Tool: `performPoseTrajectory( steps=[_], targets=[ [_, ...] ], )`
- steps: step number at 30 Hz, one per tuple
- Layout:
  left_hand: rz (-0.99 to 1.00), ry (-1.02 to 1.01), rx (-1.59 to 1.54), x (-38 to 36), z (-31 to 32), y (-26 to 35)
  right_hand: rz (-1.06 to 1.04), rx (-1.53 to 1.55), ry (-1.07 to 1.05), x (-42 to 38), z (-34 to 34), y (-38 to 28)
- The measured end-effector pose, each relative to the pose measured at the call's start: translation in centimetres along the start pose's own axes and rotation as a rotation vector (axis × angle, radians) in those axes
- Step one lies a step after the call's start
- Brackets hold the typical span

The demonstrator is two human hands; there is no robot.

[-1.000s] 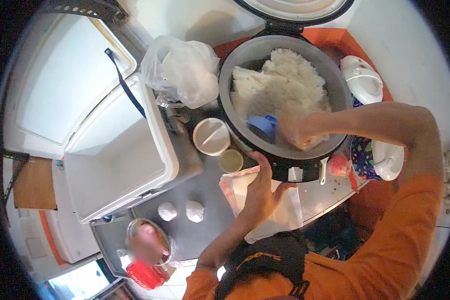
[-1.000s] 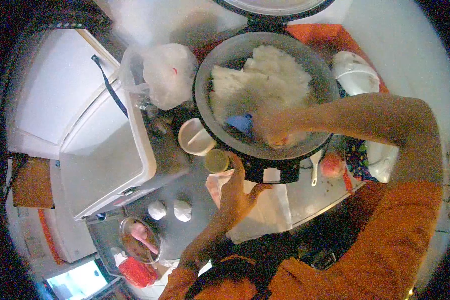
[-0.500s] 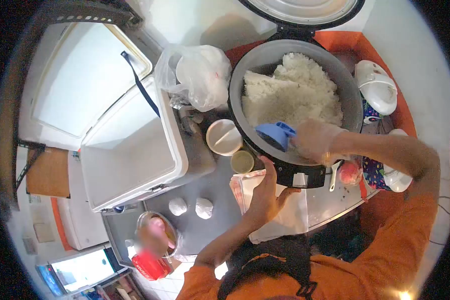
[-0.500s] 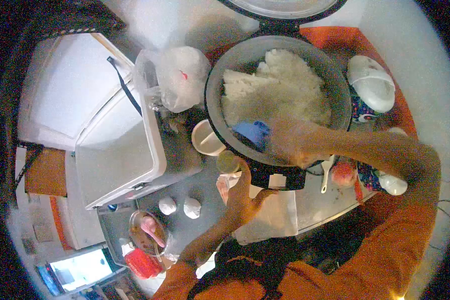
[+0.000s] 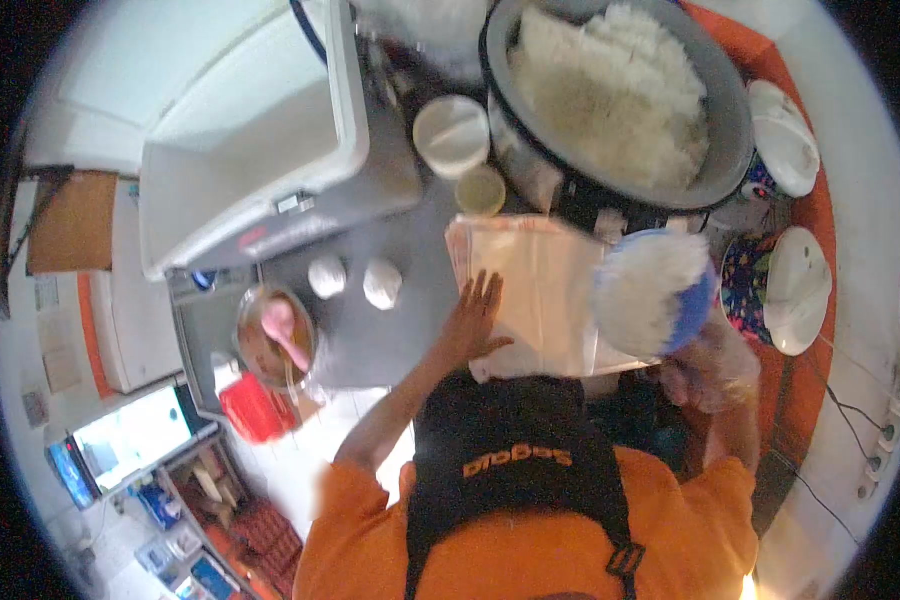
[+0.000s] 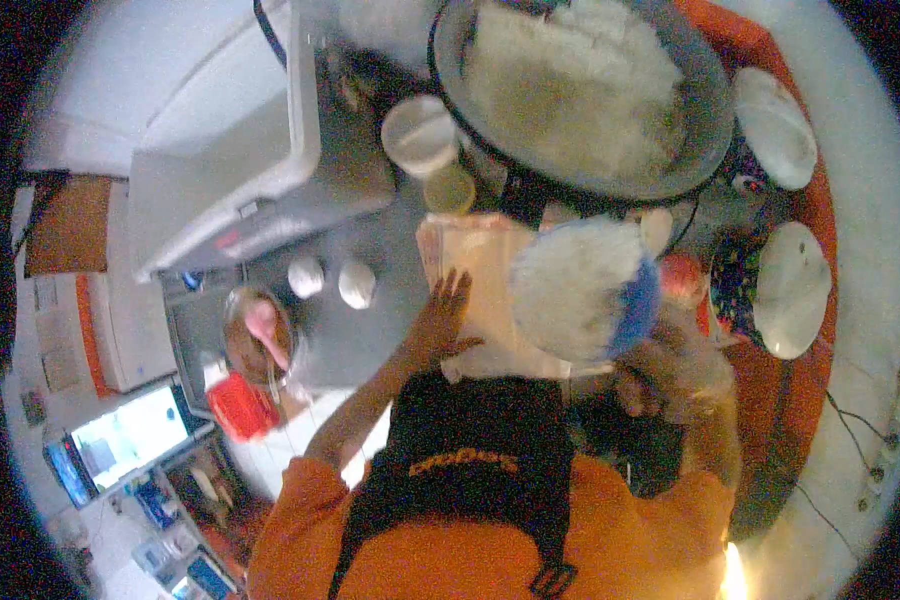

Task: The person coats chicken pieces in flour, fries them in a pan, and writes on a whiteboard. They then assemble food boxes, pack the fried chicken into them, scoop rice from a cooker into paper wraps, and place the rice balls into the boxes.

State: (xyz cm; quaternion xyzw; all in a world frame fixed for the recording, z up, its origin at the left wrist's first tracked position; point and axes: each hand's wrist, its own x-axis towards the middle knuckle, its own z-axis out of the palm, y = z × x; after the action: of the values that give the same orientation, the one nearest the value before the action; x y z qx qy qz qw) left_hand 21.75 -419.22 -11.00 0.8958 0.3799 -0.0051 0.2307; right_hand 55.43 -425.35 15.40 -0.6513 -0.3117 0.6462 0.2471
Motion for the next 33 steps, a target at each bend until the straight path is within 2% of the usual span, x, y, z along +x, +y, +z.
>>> performPoseTrajectory(
  steps=[1,2,4,6,8,11,14,17,20,21,24,25,26,28,31,33],
  targets=[
    [-0.007,-0.015,0.053,-0.7,0.9,0.6,0.168,0.098,-0.036,-0.1,1.0,1.3],
    [-0.013,-0.020,0.061,-0.8,1.5,0.6,0.190,0.051,-0.106,2.2,2.2,4.4],
    [-0.012,-0.019,0.085,-1.1,2.2,0.3,-0.312,-0.462,0.104,7.3,5.6,10.9],
    [-0.016,0.059,0.001,-1.2,3.3,0.2,-0.239,-0.857,0.313,11.1,8.6,14.5],
    [-0.028,0.074,-0.023,-0.7,3.5,-0.1,-0.396,-1.188,0.407,16.7,10.9,21.0],
    [-0.061,-0.005,0.015,-0.3,3.1,0.0,-0.205,-1.035,0.266,16.8,13.1,16.4],
    [-0.092,-0.026,0.047,-0.5,2.8,0.4,-0.038,-1.160,0.089,18.9,13.2,19.7],
    [-0.091,-0.038,0.088,-0.5,2.3,0.1,-0.039,-1.088,0.149,19.7,11.1,19.6],
    [-0.113,-0.049,0.123,-0.2,2.3,0.5,-0.165,-1.188,0.223,19.5,13.0,20.7],
    [-0.106,-0.042,0.126,-0.6,2.2,0.5,-0.175,-1.190,0.180,19.3,12.1,20.6],
    [-0.171,-0.017,0.136,-1.7,1.5,1.8,-0.398,-0.831,0.563,15.1,9.5,17.8],
    [-0.211,-0.019,0.130,-2.8,1.7,2.8,-0.361,-0.804,0.601,14.4,7.4,17.9],
    [-0.108,-0.028,0.107,-4.3,2.7,3.0,-0.319,-0.772,0.638,14.0,5.0,18.4],
    [0.104,-0.039,0.068,-6.6,5.8,1.5,-0.085,-0.773,0.770,13.8,1.0,19.3],
    [0.280,-0.023,0.262,-8.1,9.5,0.7,-0.198,-0.756,0.713,15.0,-4.3,23.3],
    [0.339,-0.010,0.209,-8.6,9.3,1.4,-0.272,-0.768,0.983,14.5,-1.3,21.5]
  ],
)
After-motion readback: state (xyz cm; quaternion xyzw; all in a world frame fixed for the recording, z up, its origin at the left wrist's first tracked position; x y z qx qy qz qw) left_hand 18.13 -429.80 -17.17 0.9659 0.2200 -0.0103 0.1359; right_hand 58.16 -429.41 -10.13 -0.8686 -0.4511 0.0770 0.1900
